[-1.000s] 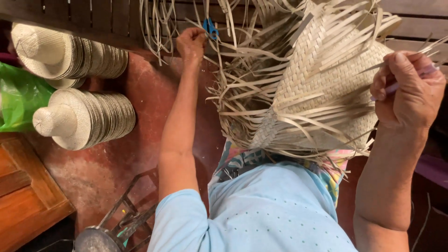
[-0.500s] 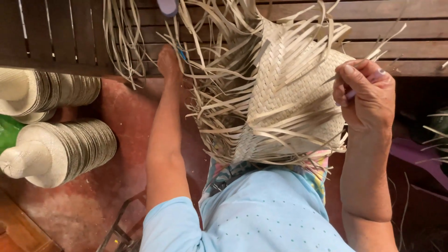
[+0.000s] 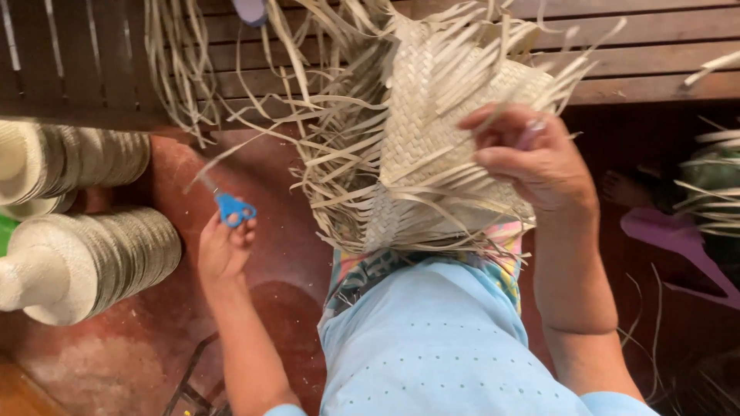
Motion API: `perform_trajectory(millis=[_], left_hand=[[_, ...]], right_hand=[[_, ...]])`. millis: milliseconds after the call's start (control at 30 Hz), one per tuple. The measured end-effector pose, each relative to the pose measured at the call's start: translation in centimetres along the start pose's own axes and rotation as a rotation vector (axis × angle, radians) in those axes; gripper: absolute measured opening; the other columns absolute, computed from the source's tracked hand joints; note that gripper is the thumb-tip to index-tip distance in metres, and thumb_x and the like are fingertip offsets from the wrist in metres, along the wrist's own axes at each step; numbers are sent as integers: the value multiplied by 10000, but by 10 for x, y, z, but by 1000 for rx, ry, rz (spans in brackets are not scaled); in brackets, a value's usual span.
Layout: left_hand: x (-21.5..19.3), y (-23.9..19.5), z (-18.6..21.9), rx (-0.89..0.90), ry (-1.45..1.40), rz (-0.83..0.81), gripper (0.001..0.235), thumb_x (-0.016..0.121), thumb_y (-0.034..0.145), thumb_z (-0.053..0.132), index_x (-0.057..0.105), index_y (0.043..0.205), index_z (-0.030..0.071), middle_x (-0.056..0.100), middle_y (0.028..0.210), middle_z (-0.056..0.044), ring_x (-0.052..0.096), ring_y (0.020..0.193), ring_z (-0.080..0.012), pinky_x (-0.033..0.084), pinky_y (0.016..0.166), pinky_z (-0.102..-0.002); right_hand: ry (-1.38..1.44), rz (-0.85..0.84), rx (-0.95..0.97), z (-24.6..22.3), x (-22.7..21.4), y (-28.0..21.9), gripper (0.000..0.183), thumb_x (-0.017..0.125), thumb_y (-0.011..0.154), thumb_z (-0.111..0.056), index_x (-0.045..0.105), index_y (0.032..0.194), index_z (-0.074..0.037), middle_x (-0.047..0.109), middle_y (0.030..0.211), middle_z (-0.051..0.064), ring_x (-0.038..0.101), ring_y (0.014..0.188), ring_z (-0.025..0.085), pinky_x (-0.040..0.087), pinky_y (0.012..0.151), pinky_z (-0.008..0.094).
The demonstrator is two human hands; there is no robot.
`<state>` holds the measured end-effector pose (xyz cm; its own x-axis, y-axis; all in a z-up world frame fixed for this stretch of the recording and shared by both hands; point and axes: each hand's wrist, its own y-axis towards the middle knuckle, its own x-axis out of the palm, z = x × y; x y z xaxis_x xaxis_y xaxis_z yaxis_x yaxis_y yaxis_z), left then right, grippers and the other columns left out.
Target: The person weaves a basket using dried plant fibers, interlacing strands by hand and trimming excess material with scissors. The person repeatedly cuts loose ends and continues weaving the basket's edge.
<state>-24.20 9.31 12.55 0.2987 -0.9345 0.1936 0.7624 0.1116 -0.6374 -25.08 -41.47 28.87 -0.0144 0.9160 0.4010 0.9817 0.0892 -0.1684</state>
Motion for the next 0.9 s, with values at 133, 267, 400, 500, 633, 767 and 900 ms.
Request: perform_trajectory(millis=[133, 267, 400, 500, 633, 767, 900], left_hand=[[3, -44, 13, 120, -160, -158, 437, 677, 895, 31, 599, 1321, -25, 701, 957, -188, 740, 703, -234, 619, 489, -251], [70, -95, 41, 232, -196, -352, 546, 815, 735, 15, 596, 1214, -129, 666, 809, -269, 647, 414, -235, 531, 277, -316], [161, -144, 33, 107, -49, -552, 515, 773, 677, -135, 597, 1161, -163, 652, 752, -348, 676, 402, -382, 582, 274, -466], [211, -159, 8, -41, 32, -986, 499, 748, 752, -183, 596, 1225, -130, 677, 871, -305, 730, 582, -387, 631, 415, -498], [234, -157, -17, -87, 132, -1179, 375, 618, 807, -164, 642, 1174, -92, 689, 887, -214, 740, 636, -322, 643, 517, -400], [243, -169, -13, -305, -38, -1240, 468, 753, 868, -86, 612, 1313, -55, 724, 1018, -211, 769, 753, -308, 664, 604, -369], [237, -177, -15, -384, -220, -1239, 423, 750, 882, -89, 621, 1285, -74, 739, 1011, -254, 777, 798, -329, 672, 666, -364]], right_hand=[[99, 96, -2, 23, 24, 0, 199, 775, 799, 83, 742, 994, 74, 626, 707, 54, 507, 503, 24, 380, 407, 134], [-364, 231, -74, 25, 22, 0, 349, 841, 892, -54, 724, 1214, 11, 590, 748, 62, 502, 583, 54, 439, 475, 177], [-942, 358, -346, 10, 16, -44, 88, 848, 1005, -147, 811, 1059, -88, 601, 656, -8, 514, 544, 125, 431, 565, 259], [-328, 3, -174, 1, 44, -61, 238, 819, 830, -90, 770, 1034, 23, 632, 677, 68, 513, 588, 78, 456, 510, 217], [-26, -140, -43, 23, 38, -62, 161, 824, 787, -10, 738, 876, 92, 601, 679, 103, 527, 565, 102, 454, 480, 222], [127, -171, -41, 35, 33, -59, 126, 790, 771, 80, 680, 712, 98, 594, 659, 167, 519, 538, 162, 416, 438, 256], [249, -202, 24, 22, 54, -44, 183, 792, 795, 76, 630, 725, 124, 541, 645, 180, 495, 522, 184, 467, 315, 288]])
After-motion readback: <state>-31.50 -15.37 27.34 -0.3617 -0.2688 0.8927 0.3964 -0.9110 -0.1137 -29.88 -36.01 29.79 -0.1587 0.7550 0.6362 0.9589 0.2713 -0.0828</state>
